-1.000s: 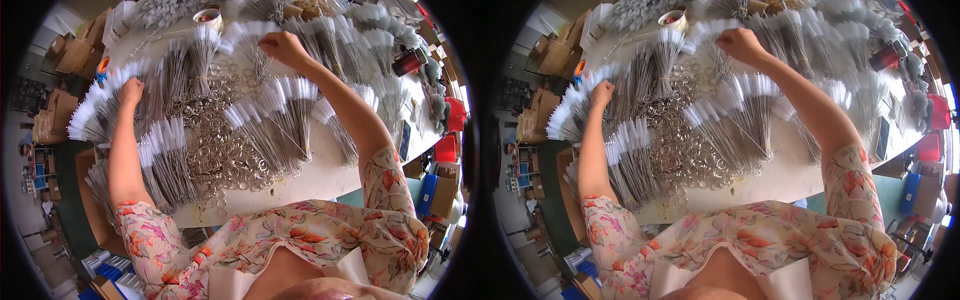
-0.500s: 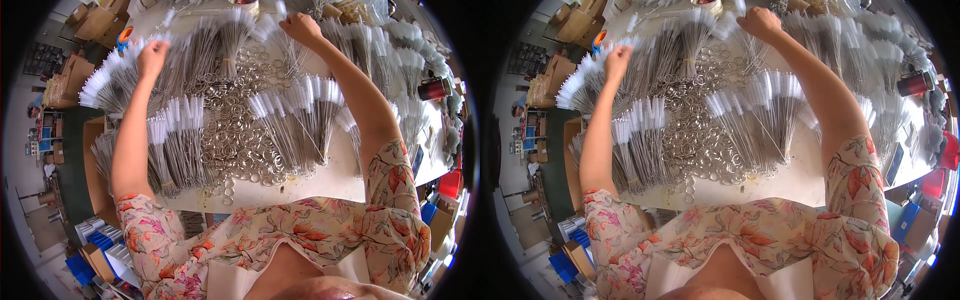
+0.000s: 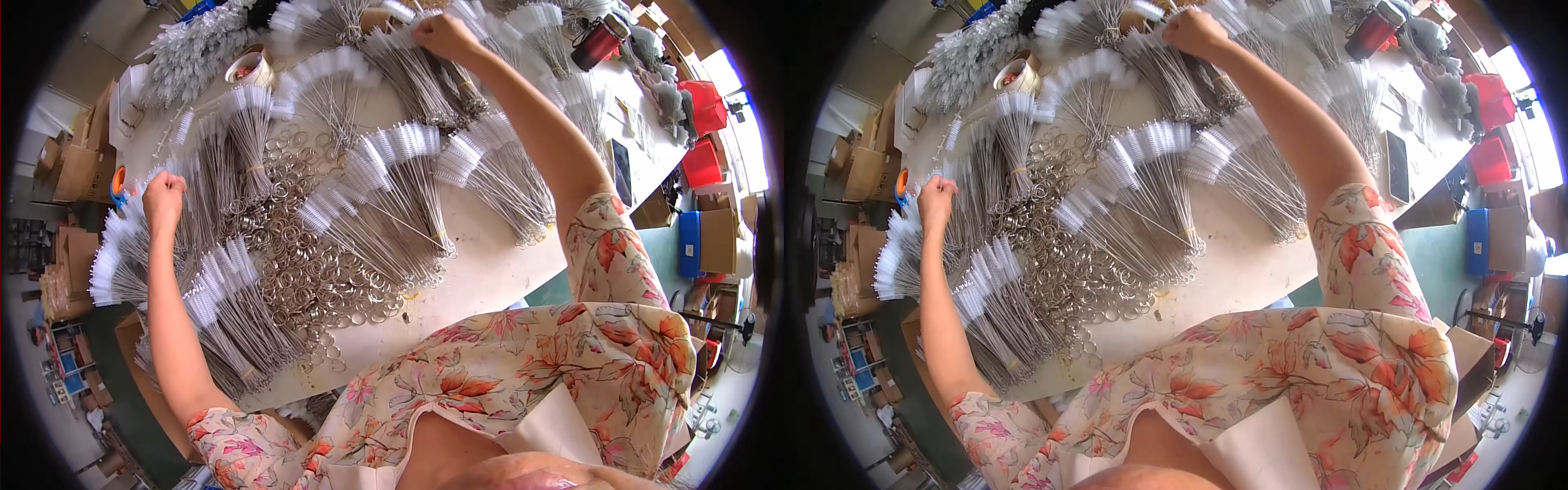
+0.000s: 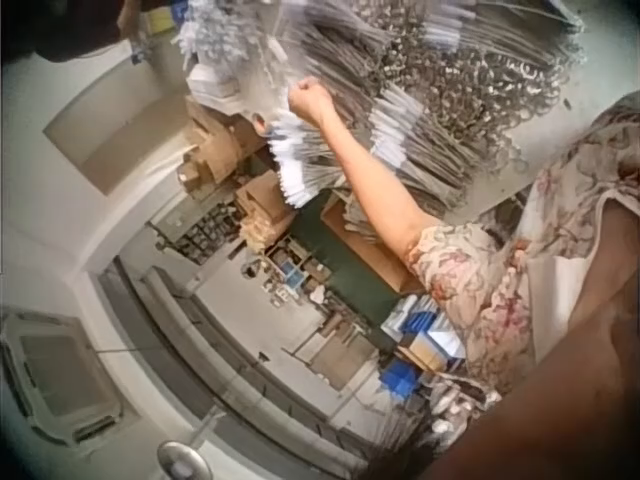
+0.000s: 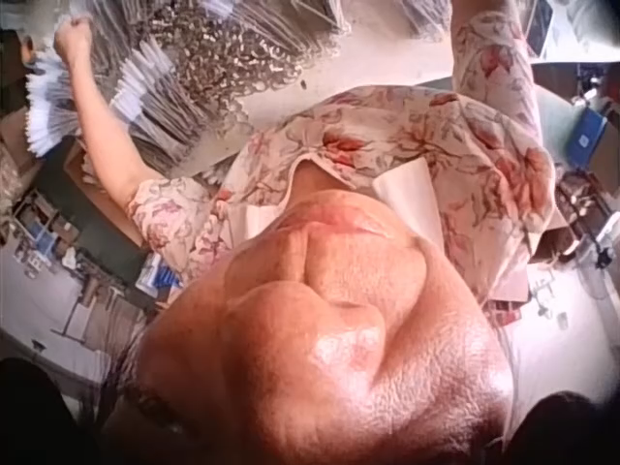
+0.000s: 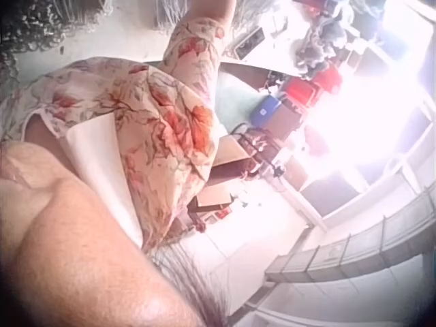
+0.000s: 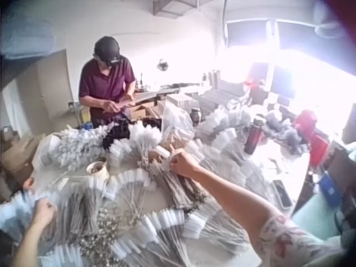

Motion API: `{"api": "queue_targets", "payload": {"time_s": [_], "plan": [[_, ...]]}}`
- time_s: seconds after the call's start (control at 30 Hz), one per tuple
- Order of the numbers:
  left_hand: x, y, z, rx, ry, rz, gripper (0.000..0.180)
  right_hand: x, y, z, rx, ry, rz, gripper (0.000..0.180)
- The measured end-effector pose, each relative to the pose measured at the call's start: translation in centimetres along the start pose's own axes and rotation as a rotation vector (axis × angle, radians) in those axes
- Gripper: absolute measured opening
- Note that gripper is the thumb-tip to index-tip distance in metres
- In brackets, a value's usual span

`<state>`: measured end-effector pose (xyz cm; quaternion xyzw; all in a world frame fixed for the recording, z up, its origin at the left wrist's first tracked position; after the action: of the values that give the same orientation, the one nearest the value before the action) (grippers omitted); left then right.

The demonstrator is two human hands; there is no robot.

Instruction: Attaching metal rings to the stems of white brushes.

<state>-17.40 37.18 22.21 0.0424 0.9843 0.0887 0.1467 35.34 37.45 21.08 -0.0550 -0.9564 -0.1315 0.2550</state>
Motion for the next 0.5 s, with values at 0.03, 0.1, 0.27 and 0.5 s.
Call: {"api": "queue_targets", "payload": {"time_s": [0.03,0.1,0.27,0.5], "plan": [[0.0,-0.1,-0.9,-0.081,-0.012,-0.018,0.012,0.8,-0.5,0.5,0.001,-0.059,0.062,0.025],[0.9,0.3,-2.0,-0.208,-0.110,0.051,0.012,2.3,-1.0,0.7,0.045,-0.072,0.052,0.024],[-3.7,-3.6,-5.1,-0.268,-0.567,0.067,0.017,3.1,-1.1,0.8,0.210,-0.429,0.088,0.031],[-9.7,-15.2,-4.9,0.073,-1.078,-0.223,0.014,2.9,-2.1,0.4,0.169,-0.340,0.156,0.033]]}}
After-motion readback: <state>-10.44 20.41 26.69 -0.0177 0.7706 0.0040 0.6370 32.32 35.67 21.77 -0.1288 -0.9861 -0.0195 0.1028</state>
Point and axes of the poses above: each hand's wrist, its own y-axis towards the middle knuckle, its own z-axis out of the palm, x = y × z, the point moved 2 cm from there along y, towards the middle knuckle, and after that the axes turned 1 degree about z, right-handed, at the moved point
